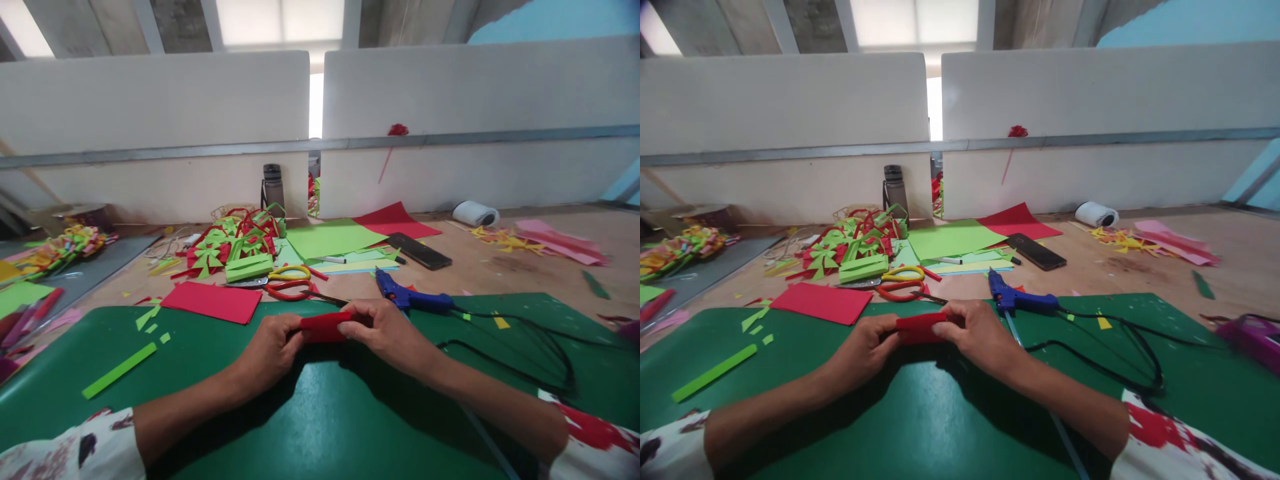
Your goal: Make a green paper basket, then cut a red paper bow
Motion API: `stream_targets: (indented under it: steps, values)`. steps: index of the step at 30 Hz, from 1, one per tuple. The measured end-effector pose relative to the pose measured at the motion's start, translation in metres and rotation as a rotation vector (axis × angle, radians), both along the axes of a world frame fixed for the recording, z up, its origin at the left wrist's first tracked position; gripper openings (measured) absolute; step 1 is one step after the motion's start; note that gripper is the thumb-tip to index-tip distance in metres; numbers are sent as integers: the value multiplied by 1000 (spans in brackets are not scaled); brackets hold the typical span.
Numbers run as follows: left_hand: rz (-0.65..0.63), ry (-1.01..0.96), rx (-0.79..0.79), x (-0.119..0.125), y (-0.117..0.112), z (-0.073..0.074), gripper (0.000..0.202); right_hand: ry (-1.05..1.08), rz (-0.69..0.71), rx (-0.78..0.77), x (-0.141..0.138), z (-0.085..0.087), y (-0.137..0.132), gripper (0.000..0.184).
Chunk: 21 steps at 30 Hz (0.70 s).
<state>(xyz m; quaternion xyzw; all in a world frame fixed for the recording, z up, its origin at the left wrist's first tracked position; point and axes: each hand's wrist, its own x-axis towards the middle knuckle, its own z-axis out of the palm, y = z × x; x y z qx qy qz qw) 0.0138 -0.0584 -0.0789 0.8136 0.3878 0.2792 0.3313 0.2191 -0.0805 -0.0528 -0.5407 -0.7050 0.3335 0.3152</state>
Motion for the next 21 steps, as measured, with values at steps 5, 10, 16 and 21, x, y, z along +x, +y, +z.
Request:
stream_targets:
  steps: [5,10,16,21]
  values:
    - [-16,-40,-29,1,0,1,29,-25,-3,20,1,-4,1,13]
    - [-10,-33,-32,0,0,0,29,-29,9,25,1,-6,1,12]
    - [3,-25,-19,0,0,-4,28,-53,23,26,1,-3,1,17]
    - [16,8,5,0,-1,-4,28,-38,38,11,0,-4,0,17]
